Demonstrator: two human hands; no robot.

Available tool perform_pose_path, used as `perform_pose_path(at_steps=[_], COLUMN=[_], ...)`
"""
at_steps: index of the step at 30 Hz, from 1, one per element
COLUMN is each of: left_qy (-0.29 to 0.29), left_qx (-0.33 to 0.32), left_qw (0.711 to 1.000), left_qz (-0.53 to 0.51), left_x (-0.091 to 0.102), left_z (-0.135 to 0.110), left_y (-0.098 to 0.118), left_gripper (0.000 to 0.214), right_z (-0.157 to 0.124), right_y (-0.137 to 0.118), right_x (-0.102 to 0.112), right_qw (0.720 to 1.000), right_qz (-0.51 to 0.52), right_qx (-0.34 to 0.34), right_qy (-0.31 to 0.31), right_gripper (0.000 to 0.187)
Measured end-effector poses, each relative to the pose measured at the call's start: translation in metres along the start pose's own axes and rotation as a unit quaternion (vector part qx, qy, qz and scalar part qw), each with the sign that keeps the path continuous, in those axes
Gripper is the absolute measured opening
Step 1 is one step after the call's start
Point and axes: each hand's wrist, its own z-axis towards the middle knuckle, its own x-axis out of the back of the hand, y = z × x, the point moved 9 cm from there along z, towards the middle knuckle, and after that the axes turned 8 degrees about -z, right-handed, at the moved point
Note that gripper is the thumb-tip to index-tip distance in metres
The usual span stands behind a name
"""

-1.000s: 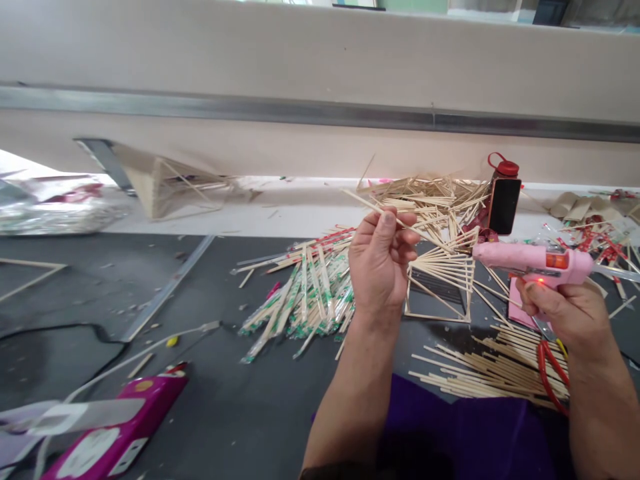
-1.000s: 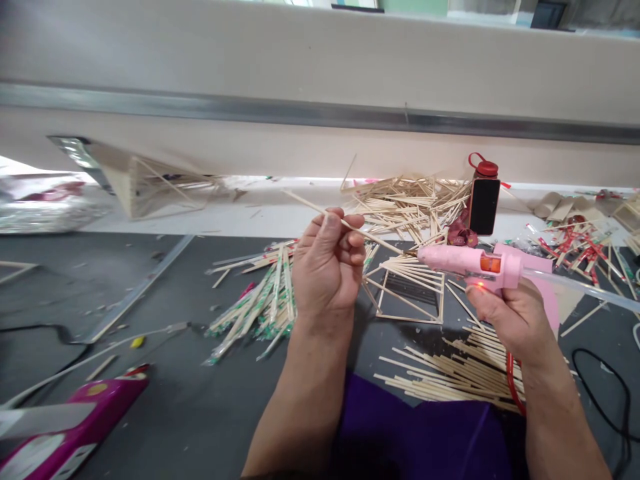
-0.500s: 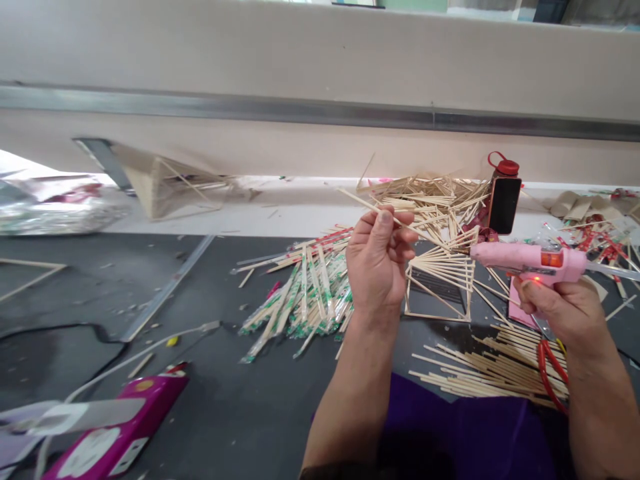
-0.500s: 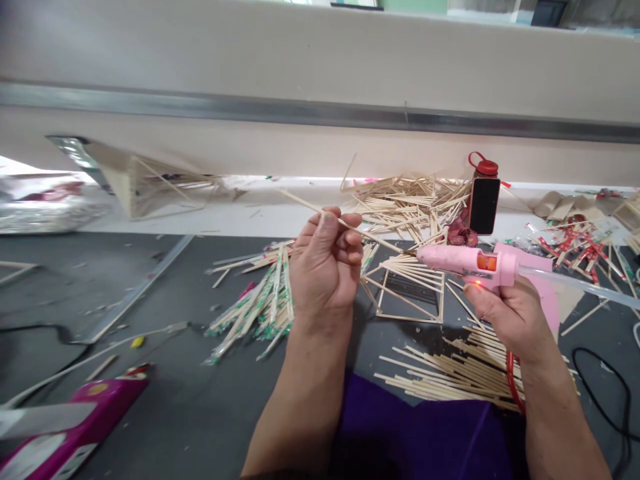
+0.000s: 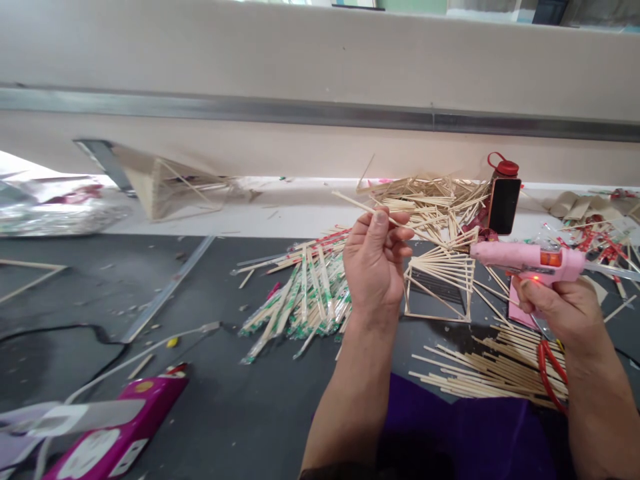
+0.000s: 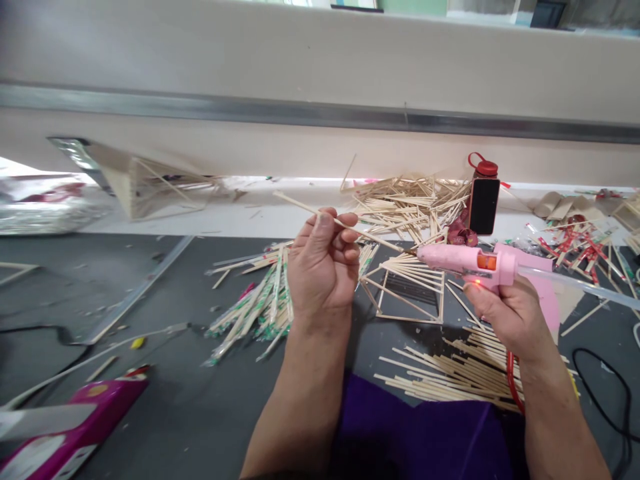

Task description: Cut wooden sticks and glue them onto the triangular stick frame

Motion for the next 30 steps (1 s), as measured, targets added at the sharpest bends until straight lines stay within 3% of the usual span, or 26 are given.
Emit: perform_pose_path(at_steps=[7, 10, 14, 21, 30], left_qy=[0.011, 0.02, 0.007, -0.014, -0.012], left_qx=[0.042, 0.077, 0.082, 0.065, 0.089], left_qw=[0.999, 0.995, 0.995, 0.997, 0.995], left_qz=[-0.027, -0.055, -0.063, -0.041, -0.039], left_x=[0.004, 0.006, 0.005, -0.003, -0.016], left_z=[0.002, 0.003, 0.002, -0.001, -0.01], left_y=[-0.008, -0.013, -0.008, 0.001, -0.005], left_gripper=[0.013, 0.014, 0.014, 0.015, 0.025], right_z=[0.003, 0.006, 0.014, 0.026, 0.026], right_y=[0.009, 0.018, 0.031, 0.049, 0.084], right_x=[-0.009, -0.016, -0.013, 0.005, 0.056], right_qw=[1.0, 0.998, 0.993, 0.967, 0.948], right_qz=[0.003, 0.011, 0.069, 0.224, 0.267], right_qx=[-0.005, -0.038, -0.09, -0.118, -0.163], right_qy=[-0.029, -0.055, -0.025, 0.034, 0.06], right_gripper=[0.023, 0.029, 0.029, 0.027, 0.024])
